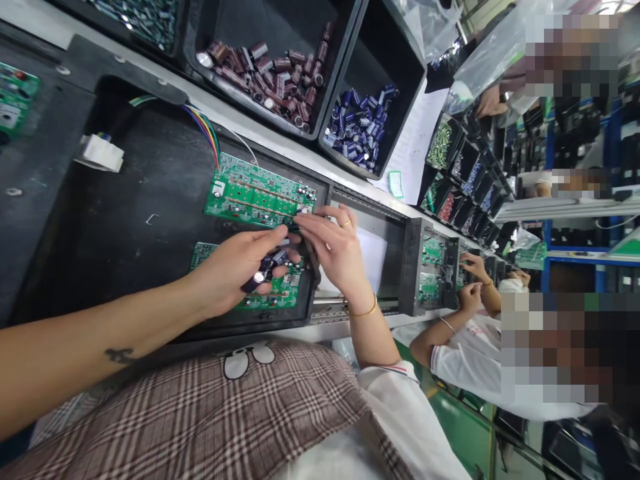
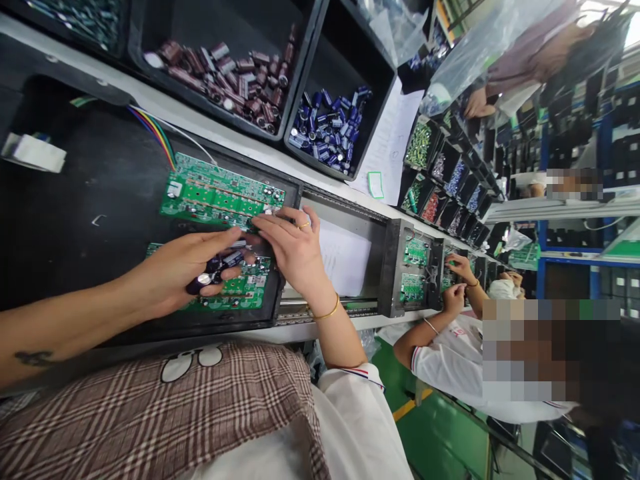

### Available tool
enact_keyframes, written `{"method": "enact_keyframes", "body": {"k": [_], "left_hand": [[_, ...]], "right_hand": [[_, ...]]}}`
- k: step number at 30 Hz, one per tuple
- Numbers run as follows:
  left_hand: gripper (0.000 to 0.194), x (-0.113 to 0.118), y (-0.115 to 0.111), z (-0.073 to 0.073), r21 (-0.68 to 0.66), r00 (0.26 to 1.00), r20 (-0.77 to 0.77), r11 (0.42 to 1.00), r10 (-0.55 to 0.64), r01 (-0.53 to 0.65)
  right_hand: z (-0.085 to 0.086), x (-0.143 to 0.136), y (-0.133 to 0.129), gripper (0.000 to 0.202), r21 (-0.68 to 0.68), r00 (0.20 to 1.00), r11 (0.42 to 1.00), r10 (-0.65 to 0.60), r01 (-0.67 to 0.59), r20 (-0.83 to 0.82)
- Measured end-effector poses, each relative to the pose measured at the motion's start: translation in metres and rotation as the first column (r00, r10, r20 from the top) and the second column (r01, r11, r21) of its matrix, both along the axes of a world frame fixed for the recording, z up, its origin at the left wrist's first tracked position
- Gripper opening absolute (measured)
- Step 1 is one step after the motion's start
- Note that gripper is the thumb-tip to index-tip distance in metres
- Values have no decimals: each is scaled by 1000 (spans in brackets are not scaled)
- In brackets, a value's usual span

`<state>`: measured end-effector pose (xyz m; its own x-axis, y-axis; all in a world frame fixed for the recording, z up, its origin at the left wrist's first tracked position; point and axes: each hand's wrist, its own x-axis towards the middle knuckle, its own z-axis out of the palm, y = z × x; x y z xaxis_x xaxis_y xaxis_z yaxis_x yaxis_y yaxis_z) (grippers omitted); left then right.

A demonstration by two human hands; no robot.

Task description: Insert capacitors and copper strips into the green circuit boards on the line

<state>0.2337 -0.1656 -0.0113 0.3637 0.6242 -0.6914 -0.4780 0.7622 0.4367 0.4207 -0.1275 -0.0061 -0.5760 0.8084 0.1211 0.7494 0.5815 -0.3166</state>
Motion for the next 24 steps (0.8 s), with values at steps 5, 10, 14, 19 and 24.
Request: {"method": "enact_keyframes", "body": {"k": [5, 10, 14, 19, 24], "left_hand": [[42, 1, -1, -2, -48, 995, -4, 994, -96, 95], [52, -1, -3, -6, -77, 972, 65, 970, -228, 232], [27, 0, 1, -2, -151, 986, 125, 980, -109, 128], [19, 1, 0, 5, -159, 975, 130, 967, -180, 199], [20, 0, -2, 5, -89, 967, 70, 964, -243, 249]], "right_hand": [[24, -14, -29, 18, -79, 988, 997, 2, -14, -156], [29, -16, -36, 16, -140, 994, 989, -55, 42, -92], [9, -7, -10, 17, 40, 951, 956, -294, 291, 92], [-20, -4, 17, 19, 88, 919, 947, -322, 310, 226], [-20, -6, 15, 22, 126, 922, 950, -308, 286, 235]]}}
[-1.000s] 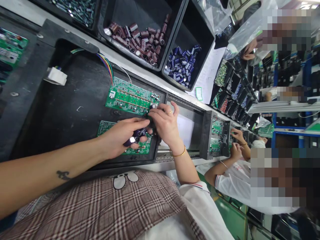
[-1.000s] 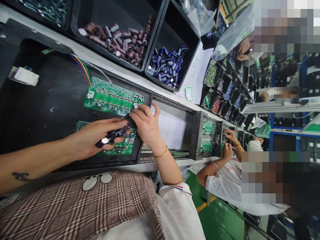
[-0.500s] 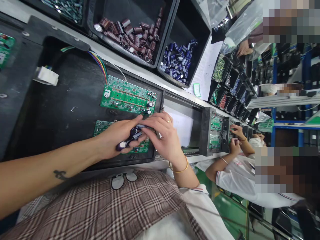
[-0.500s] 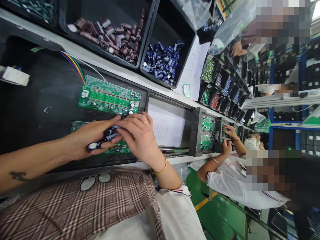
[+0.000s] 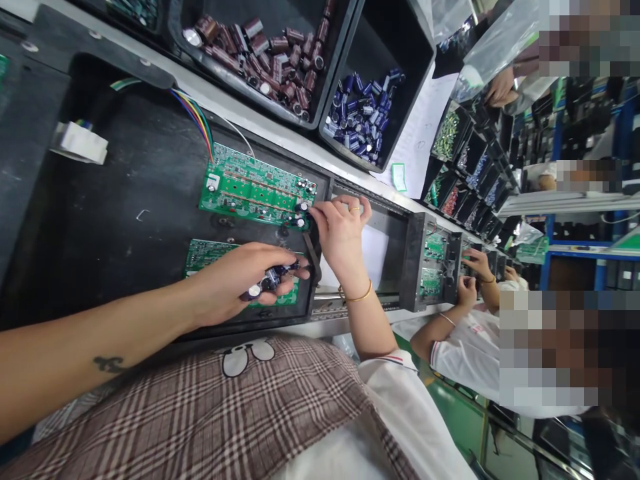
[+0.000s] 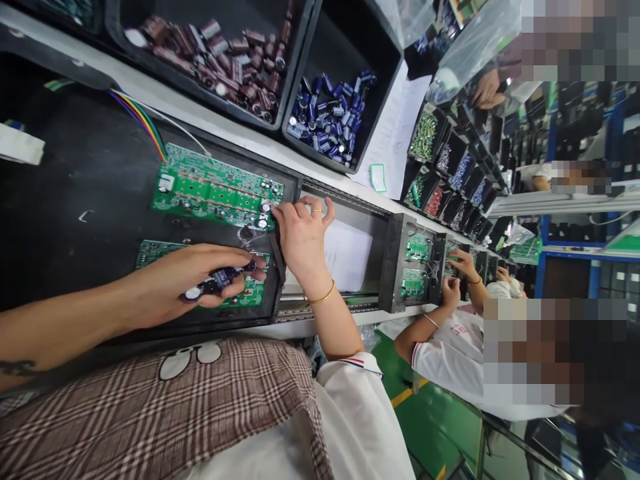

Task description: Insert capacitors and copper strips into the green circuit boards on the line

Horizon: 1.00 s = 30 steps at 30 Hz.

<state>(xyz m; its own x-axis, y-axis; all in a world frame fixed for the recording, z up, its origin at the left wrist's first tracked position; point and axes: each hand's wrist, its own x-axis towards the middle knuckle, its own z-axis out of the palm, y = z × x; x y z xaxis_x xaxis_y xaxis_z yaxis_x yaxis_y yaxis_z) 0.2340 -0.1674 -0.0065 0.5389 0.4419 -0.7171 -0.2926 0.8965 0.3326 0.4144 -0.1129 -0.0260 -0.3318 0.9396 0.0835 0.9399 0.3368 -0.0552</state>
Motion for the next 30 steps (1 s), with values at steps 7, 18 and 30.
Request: {"method": "enact_keyframes", "body": {"k": [7, 18, 30], "left_hand": [[23, -2, 0, -7, 71, 999, -46, 997, -12, 15], [24, 2, -1, -11, 397, 947, -320, 909, 5, 130], [9, 3, 2, 5, 36, 988, -152, 999, -22, 28]], "right_hand": [[0, 4, 2, 14, 15, 989, 994, 110, -109, -98], [20, 12, -59, 17, -84, 979, 989, 105, -121, -177], [16, 8, -42, 14, -12, 961, 989, -149, 150, -233]]}}
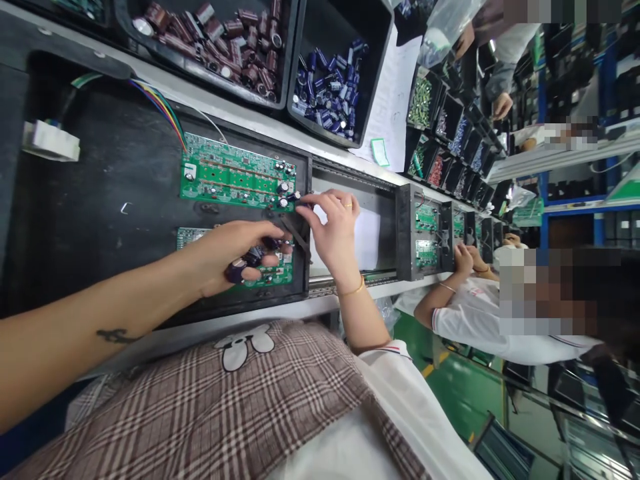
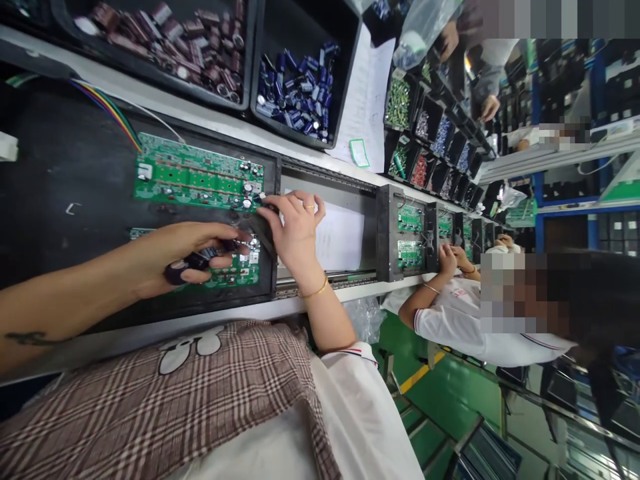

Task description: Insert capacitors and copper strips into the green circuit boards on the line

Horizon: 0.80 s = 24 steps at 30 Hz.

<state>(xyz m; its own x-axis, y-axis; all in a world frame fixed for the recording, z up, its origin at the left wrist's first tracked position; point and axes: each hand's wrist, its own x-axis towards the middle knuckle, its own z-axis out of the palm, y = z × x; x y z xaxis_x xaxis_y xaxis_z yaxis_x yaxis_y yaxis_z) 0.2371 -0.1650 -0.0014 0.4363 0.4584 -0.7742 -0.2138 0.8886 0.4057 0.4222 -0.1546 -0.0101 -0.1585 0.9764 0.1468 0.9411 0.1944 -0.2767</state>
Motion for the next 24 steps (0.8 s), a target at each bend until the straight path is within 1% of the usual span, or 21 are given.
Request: {"method": "enact_keyframes", "body": {"k": [2, 4, 7, 9, 11, 14, 16, 20, 24], "left_hand": [[9, 1, -3, 9, -45, 999, 21, 999, 27, -26], [12, -1, -10, 17, -34, 999, 34, 999, 29, -27], [15, -8, -23, 20, -33, 996, 80, 998, 50, -47], [14, -14, -35, 17, -49, 989, 116, 995, 89, -83], [7, -18, -47, 13, -62, 981, 153, 992, 122, -114], [17, -22, -64, 5, -87, 962, 231, 988, 144, -127], [20, -23, -70, 1, -99, 952, 261, 985, 160, -138], [18, -25, -73, -5, -92, 947, 250, 979, 202, -184], [18, -26, -69, -7, -79, 939, 279, 979, 202, -187]], "right_hand": [[-16, 0, 5, 14, 25, 1000, 999, -25, 25, -2], [-28, -2, 7, 14, 53, 1000, 998, -28, 29, -14], [-36, -3, 8, 13, 84, 999, 996, -35, 35, -1], [-37, -1, 9, 13, 89, 1000, 996, -29, 27, 13], [-35, 1, 11, 12, 87, 1000, 996, -6, 6, 1], [-33, 3, 15, 12, 87, 999, 996, 30, -26, -42], [-33, 2, 16, 12, 105, 997, 994, 31, -24, -65], [-34, 2, 17, 15, 156, 995, 988, 20, -5, -96], [-37, 5, 18, 16, 179, 994, 983, 58, -41, -95]]}}
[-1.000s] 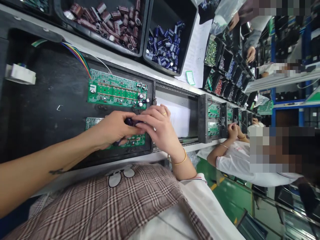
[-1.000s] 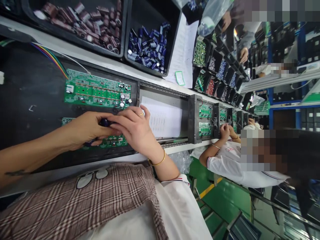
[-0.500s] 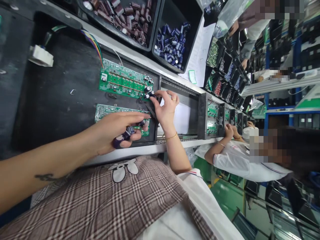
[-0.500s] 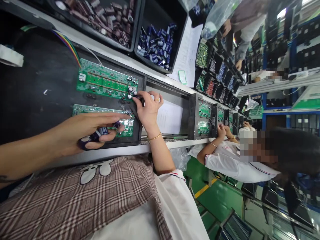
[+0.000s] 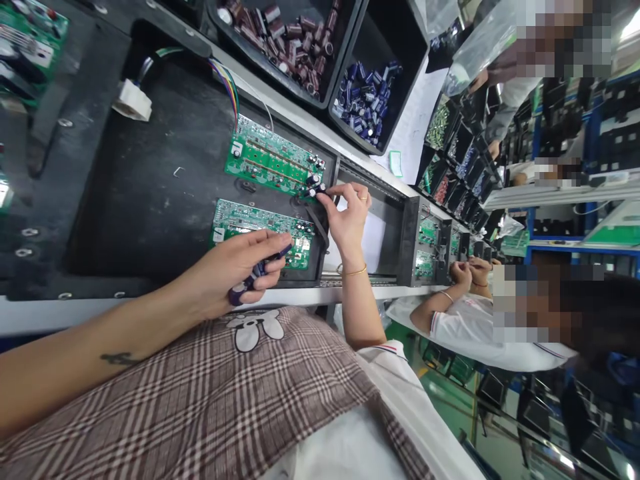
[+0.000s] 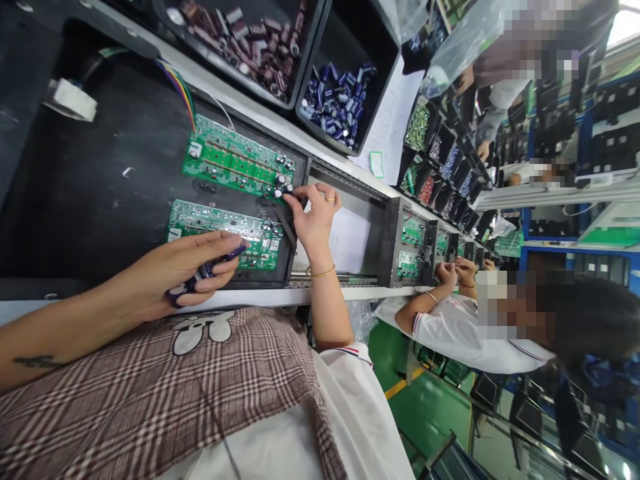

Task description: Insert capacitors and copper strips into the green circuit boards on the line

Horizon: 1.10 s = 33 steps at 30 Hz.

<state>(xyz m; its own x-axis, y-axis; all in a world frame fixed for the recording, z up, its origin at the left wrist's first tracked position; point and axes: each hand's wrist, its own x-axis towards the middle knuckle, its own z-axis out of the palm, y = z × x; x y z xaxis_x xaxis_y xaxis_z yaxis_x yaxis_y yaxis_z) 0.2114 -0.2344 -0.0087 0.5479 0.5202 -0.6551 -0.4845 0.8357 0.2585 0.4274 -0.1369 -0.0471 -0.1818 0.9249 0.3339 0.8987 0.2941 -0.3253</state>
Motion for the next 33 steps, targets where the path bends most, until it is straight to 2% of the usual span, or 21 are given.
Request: {"method": "enact_keyframes", "body": {"k": [10, 15, 21, 26, 30, 33], "left_hand": [[14, 2, 7, -4, -27, 1000, -28, 1000, 10, -11], [14, 6, 10, -4, -42, 999, -39, 999, 7, -9], [9, 7, 14, -5, -36, 998, -57, 999, 22, -24], [4, 7, 13, -7, -22, 996, -60, 998, 60, -61], [12, 5, 7, -8, -6, 990, -92, 994, 111, -112], [19, 4, 3, -7, 6, 984, -107, 990, 142, -142]], "right_hand": [[-5, 7, 1, 24, 37, 991, 998, 52, -56, 120], [-7, 8, 3, 28, 37, 995, 998, 57, -60, 86], [6, 5, -3, 20, -47, 986, 996, 88, -82, 138], [11, -7, -10, 16, -25, 981, 1000, 20, -15, 194], [4, -16, -13, 18, -14, 982, 998, -54, 57, 183], [7, -19, -14, 16, -34, 977, 998, -46, 55, 210]]}}
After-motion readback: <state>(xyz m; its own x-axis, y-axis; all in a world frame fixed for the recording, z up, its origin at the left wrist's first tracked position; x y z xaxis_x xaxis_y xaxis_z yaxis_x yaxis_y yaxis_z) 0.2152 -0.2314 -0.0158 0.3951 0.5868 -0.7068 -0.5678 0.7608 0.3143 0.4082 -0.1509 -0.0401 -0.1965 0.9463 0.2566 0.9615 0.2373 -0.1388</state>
